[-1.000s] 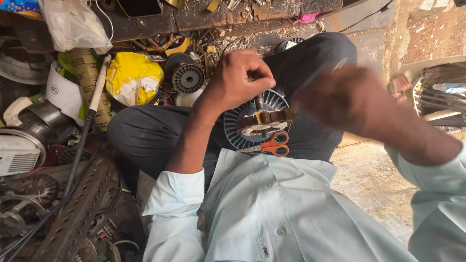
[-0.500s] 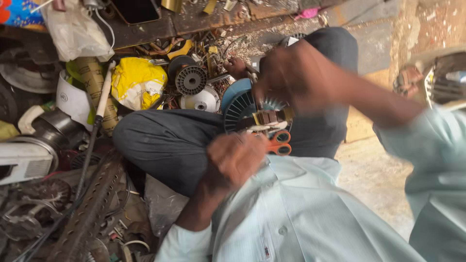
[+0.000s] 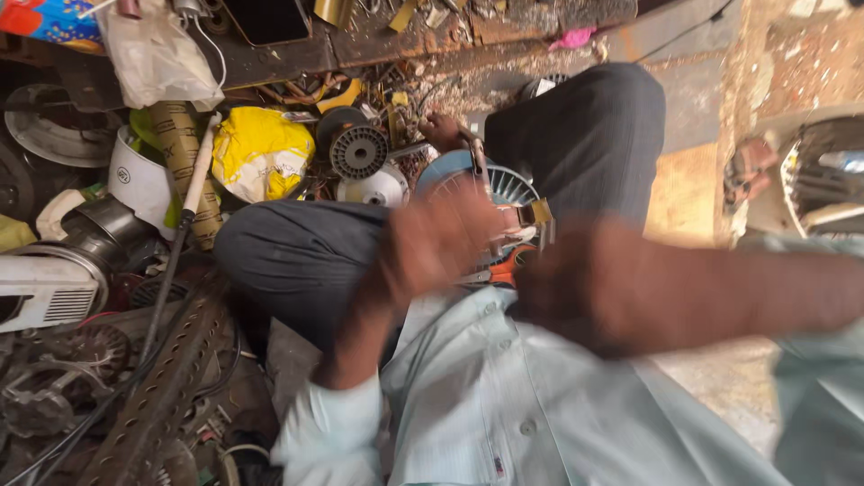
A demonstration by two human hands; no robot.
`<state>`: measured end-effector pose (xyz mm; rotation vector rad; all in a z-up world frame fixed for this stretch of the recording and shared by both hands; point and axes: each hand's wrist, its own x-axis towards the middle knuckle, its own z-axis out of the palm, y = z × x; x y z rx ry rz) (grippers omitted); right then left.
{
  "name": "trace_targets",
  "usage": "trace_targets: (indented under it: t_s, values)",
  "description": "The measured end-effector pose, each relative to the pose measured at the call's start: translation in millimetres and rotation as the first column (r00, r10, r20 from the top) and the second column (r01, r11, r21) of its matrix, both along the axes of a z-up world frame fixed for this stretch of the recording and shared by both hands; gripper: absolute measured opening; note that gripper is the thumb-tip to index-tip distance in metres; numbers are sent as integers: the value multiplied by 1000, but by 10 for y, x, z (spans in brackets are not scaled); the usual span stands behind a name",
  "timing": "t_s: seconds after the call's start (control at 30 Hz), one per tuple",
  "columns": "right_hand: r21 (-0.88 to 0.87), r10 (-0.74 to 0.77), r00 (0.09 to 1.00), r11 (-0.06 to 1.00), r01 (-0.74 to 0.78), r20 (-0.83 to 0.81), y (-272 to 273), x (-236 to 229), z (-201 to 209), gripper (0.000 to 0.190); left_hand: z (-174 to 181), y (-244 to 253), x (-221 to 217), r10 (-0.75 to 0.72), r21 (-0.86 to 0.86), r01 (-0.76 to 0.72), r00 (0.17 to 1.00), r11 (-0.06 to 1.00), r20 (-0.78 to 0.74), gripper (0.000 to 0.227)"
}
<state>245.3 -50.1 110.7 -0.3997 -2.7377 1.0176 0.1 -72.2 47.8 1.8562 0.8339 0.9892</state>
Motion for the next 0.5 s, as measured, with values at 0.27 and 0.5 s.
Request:
trace_targets:
  t_s: [0.27,0.5]
  values:
    - [-38,-380,923,923,382,63,921,59,-820,15,-43,62,161,378,-92,-367,883,926,280,17]
    - [-119,116,907,990,-73,405,-100,-52,-197,6,-311,655,74,-69,-227,42,991,973,-111,10]
